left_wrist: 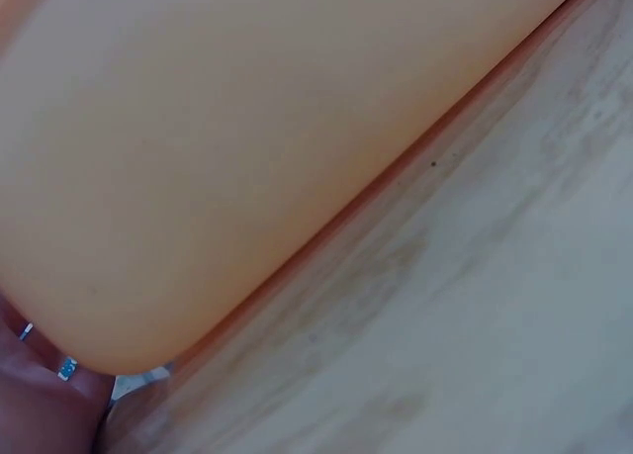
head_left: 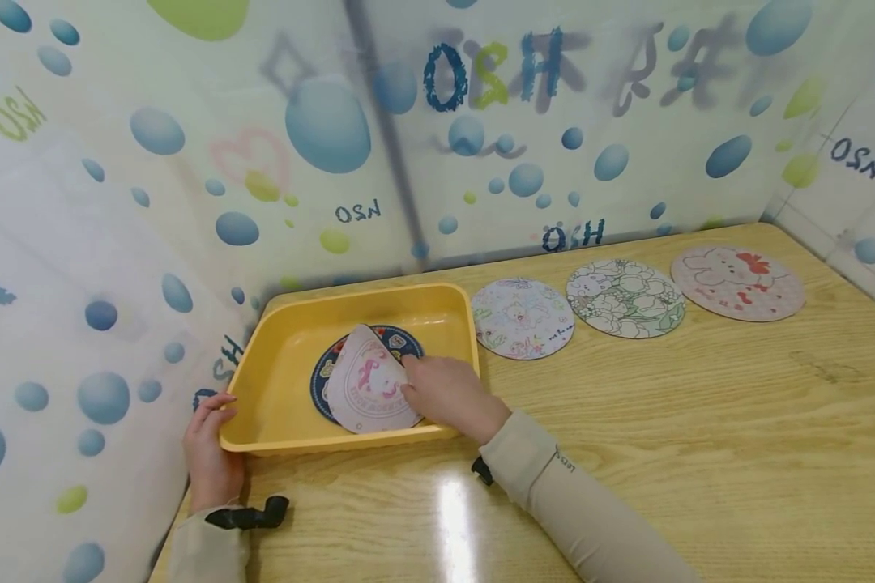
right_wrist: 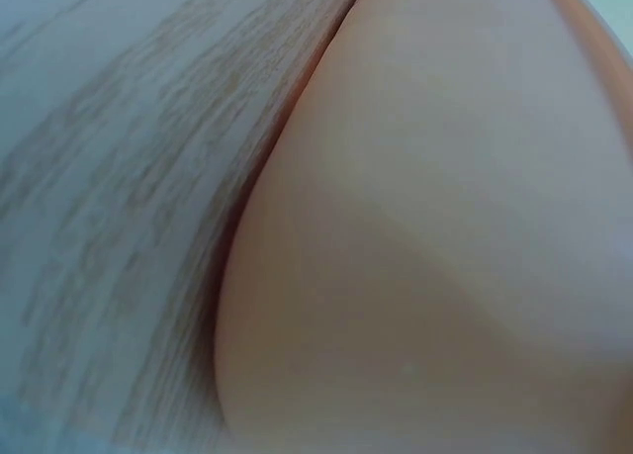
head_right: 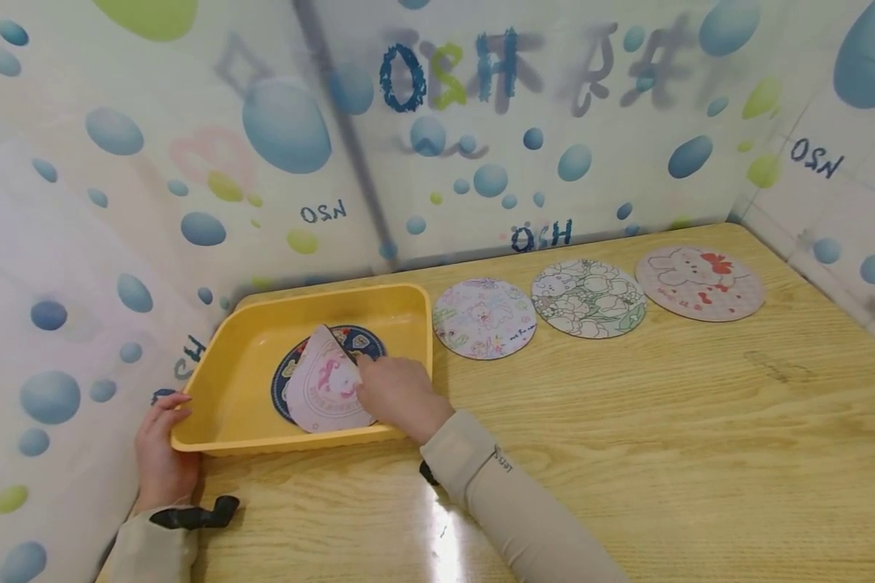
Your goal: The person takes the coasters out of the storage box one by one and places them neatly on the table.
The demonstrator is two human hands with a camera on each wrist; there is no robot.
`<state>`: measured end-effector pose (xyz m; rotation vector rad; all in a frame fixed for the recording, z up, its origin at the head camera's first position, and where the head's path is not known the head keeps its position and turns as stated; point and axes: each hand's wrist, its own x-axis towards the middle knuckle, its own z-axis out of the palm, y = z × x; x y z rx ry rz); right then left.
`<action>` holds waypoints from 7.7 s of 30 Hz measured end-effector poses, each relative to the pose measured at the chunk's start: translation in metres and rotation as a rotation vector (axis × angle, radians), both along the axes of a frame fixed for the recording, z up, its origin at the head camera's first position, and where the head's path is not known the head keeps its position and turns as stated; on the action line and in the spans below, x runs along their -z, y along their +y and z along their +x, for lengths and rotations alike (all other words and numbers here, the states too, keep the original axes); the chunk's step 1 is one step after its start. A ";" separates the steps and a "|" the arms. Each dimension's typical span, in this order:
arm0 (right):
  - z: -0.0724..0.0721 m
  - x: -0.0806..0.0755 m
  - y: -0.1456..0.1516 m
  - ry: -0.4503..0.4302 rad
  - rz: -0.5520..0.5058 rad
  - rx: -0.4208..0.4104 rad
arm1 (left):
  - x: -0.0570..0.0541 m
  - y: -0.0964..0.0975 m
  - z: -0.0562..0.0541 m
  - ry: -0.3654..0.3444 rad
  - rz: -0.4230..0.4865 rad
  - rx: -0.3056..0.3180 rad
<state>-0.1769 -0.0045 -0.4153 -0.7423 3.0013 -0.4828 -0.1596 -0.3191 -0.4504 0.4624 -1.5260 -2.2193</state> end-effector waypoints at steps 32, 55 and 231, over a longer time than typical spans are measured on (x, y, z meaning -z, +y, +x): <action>-0.001 0.005 -0.001 0.010 0.005 0.005 | 0.002 -0.001 0.002 -0.024 -0.028 0.018; 0.000 0.004 0.000 0.049 0.008 -0.004 | 0.001 -0.001 0.002 -0.009 -0.007 0.024; 0.000 -0.034 0.031 -0.462 -0.992 -0.022 | 0.002 -0.001 0.003 0.036 0.003 0.028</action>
